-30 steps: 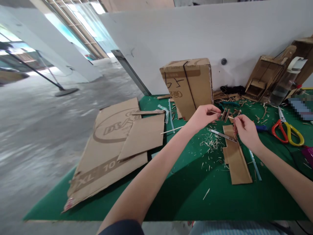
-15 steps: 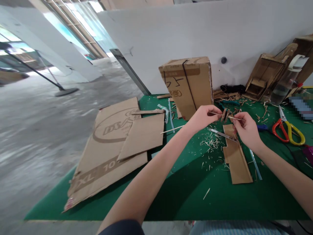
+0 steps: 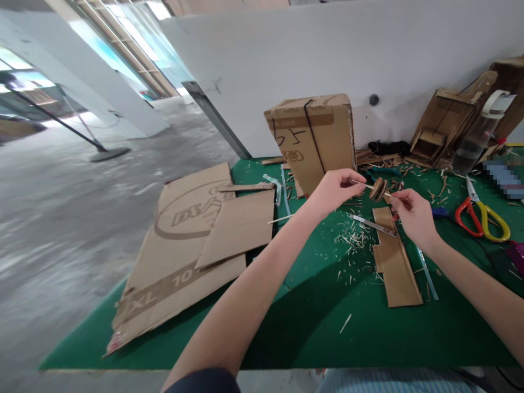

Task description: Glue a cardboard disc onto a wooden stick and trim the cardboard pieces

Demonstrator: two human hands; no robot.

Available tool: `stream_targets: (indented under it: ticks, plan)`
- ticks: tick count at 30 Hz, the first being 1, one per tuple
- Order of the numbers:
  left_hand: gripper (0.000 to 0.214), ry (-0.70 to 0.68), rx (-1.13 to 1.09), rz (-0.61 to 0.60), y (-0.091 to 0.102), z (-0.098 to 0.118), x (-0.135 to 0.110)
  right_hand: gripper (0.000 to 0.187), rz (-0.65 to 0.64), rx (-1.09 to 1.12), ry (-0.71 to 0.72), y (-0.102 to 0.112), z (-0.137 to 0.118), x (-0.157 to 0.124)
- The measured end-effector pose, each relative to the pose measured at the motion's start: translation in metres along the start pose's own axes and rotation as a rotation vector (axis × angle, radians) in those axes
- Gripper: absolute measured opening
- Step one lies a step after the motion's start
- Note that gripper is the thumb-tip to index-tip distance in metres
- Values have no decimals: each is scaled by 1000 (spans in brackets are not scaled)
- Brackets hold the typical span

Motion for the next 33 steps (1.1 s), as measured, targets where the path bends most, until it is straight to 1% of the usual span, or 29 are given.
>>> stream_targets:
  ticks: [1, 4, 6, 10, 15, 18, 21, 24, 27, 30, 33]
  plan:
    - [15, -1, -4, 0, 0, 1, -1, 34, -14, -29, -3, 0, -1, -1]
    - [12, -11, 3, -2, 1, 4, -3, 51, -72, -117, -12, -2, -2, -2]
    - [12, -14, 9, -4, 0, 5, -3, 56, -105, -161, 1, -4, -4, -2]
    - [12, -1, -7, 7, 0, 1, -1, 55, -163, -191, 29, -9, -3, -2]
    - [19, 20, -103, 27, 2, -4, 2, 52, -210, -224, 40, -14, -2, -4]
    - [24, -1, -151, 10, 1, -2, 1, 49, -306, -248, 82, -24, -5, -6]
    - [17, -38, -184, 0, 2, 1, 1, 47, -387, -269, 147, -32, -12, -9]
    - [15, -38, -194, 4, 2, 0, 1, 45, -421, -307, 189, -34, -15, -9]
    - [15, -7, -222, 16, 3, -4, 3, 44, -413, -368, 231, -30, -16, -6]
    - [15, 40, -341, 77, 13, -11, 7, 44, -370, -441, 280, -23, -17, -3]
    - [13, 68, -476, 213, 33, -17, 9, 44, -385, -482, 308, -20, -21, -3]
Point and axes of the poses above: each hand's wrist, its own x-axis towards the middle knuckle, its own y-axis out of the back of the hand, z = x × y, the point moved 9 cm from there along x, towards the middle knuckle, and after that the axes turned 12 degrees about y, right-handed, at the moved point
